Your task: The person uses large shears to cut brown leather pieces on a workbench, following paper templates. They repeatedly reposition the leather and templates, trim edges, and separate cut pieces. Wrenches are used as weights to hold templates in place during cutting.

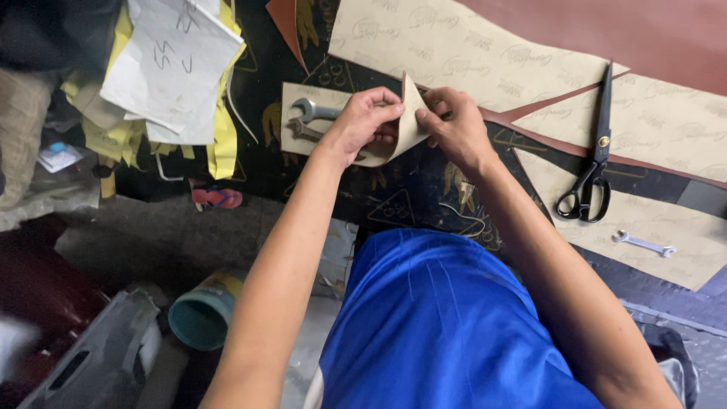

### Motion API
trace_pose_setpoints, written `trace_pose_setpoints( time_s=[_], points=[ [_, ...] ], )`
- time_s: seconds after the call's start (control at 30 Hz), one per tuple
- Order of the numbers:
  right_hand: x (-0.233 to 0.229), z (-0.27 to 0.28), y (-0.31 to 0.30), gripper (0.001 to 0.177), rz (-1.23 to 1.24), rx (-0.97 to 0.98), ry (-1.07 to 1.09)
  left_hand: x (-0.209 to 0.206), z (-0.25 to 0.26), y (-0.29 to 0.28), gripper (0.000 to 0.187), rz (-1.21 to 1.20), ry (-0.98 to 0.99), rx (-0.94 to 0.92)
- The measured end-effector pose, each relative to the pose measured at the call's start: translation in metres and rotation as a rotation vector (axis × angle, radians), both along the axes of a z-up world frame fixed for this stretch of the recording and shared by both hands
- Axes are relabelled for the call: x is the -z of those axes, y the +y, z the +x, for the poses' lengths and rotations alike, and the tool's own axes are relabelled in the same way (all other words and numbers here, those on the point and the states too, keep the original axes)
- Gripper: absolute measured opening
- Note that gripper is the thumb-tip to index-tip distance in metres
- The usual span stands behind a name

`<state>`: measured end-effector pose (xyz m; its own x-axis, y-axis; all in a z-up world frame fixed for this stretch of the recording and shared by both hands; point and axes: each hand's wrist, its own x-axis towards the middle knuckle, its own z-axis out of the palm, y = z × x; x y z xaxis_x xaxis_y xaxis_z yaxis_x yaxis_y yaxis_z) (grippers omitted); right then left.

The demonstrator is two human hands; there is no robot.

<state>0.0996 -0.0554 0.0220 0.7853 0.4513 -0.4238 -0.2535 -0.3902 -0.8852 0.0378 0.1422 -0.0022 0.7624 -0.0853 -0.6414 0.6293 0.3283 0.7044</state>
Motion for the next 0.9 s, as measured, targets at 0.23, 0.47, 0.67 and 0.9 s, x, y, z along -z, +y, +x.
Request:
trace_pose_setpoints(
  time_s=[0.23, 0.47, 0.67, 0.9],
  points=[
    [0.015, -0.009, -0.009, 0.010, 0.102, 0.050, 0.076, -0.007, 0.000, -0.009, 0.019, -0.016, 0.010, -0.005],
    [0.014, -0.013, -0.019, 0.007, 0.183, 0.085, 0.094, 0.004, -0.002, -0.016, 0.018, -0.011, 0.034, -0.050],
    [0.007, -0.025, -0.042, 0.009, 0.190, 0.068, 0.135, 0.013, -0.002, -0.016, 0.018, 0.016, 0.030, -0.121],
    [0.010, -0.043, -0.069, 0.010, 0.224, 0.065, 0.202, 0.029, -0.008, -0.027, 0.018, 0.164, -0.128, -0.164]
  ],
)
